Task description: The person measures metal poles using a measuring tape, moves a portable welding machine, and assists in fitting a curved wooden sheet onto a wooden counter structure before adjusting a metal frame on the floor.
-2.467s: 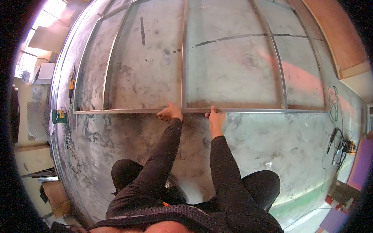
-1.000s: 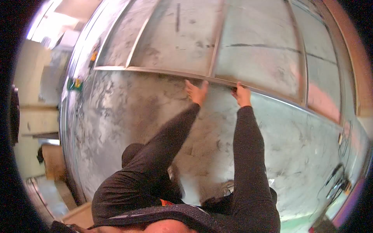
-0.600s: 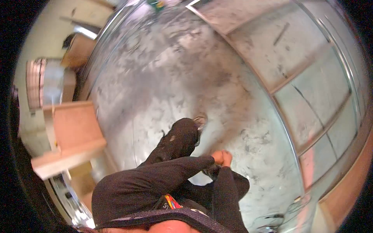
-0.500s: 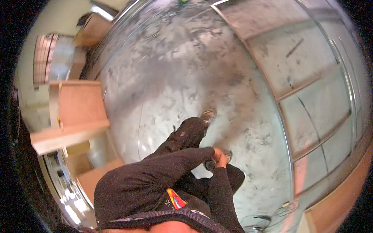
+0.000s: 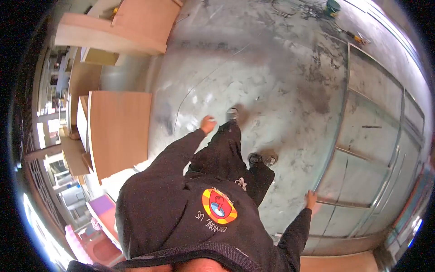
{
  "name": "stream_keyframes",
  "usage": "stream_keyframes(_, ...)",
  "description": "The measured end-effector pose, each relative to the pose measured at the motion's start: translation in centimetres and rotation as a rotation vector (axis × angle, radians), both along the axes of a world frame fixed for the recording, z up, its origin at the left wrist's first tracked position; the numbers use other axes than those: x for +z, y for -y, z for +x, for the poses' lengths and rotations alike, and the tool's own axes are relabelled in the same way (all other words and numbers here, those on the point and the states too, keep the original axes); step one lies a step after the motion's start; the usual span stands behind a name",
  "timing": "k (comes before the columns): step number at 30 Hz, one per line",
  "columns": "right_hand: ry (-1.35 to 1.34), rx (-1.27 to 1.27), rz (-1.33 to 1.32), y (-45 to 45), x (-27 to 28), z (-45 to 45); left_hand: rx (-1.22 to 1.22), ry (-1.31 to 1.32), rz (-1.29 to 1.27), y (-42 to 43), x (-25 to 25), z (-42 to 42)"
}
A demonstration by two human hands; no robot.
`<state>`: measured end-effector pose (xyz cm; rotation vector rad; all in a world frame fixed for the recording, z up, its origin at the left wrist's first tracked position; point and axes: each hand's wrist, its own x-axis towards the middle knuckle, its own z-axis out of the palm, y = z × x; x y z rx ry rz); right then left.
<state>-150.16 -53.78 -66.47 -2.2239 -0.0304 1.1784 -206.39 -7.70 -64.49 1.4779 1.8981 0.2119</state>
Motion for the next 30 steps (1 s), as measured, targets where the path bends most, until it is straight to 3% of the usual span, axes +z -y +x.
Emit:
stream_keyframes(1,0.007,0.017,-0.014,-1.0,2.8,-1.3,0.009,-0.113,-0.050,1.2,3.2,-3.6)
stream_keyframes(3,-0.046,-0.243,-0.188,-2.9,10.3,-6.6,0.028,-0.263,-0.144,5.1,3.9,-11.9)
stream_keyframes(6,-0.069,-0.344,-0.237,-6.3,12.7,-13.3,-0.286,-0.369,-0.518,11.2,3.7,-22.3)
stream_keyframes(7,-0.071,-0.253,-0.224,-7.9,12.2,-15.4,-0.575,-0.367,-0.521,11.8,6.5,-23.7)
stream_keyframes(8,-0.070,-0.163,-0.208,-9.4,11.6,-17.5,-0.090,-0.107,-0.797,12.8,5.9,-26.0)
stream_keyframes(9,-0.027,0.157,-0.021,-8.9,7.0,-18.1,0.163,0.057,-0.944,11.8,9.2,-25.8)
stream_keyframes(10,0.042,0.428,0.200,-8.3,2.4,-18.6,0.238,0.090,-1.019,10.3,10.1,-27.1)
stream_keyframes(11,-0.260,0.174,-0.042,-16.9,7.9,-22.4,0.067,0.063,-0.912,9.7,8.0,-30.1)
stream_keyframes(12,-0.246,0.341,-0.064,-21.3,8.0,-24.2,-0.093,0.040,-0.789,8.6,5.7,-33.3)
stream_keyframes(14,-0.300,0.403,-0.011,-30.4,9.8,-28.0,0.051,0.085,-0.384,4.2,4.0,-36.3)
stream_keyframes(15,-0.266,0.376,0.043,-33.9,10.7,-29.3,-0.007,0.104,-0.288,0.7,4.1,-37.0)
stream_keyframes(17,-0.219,0.303,0.111,-38.8,12.5,-31.4,0.156,0.249,-0.287,-7.5,7.4,-36.0)
stream_keyframes(18,-0.200,0.257,0.128,-40.1,13.5,-32.0,0.377,0.373,-0.382,-11.5,9.6,-34.3)
stream_keyframes(24,-0.131,0.367,0.052,-41.6,14.6,-33.7,0.170,0.422,-0.187,-25.7,13.8,-28.4)
stream_keyframes(26,-0.154,0.347,-0.033,-40.7,12.4,-33.5,0.081,0.625,-0.171,-27.6,14.2,-26.7)
stream_keyframes(30,-0.211,0.343,-0.122,-42.6,11.0,-33.0,-0.198,0.485,-0.185,-30.1,15.2,-27.1)
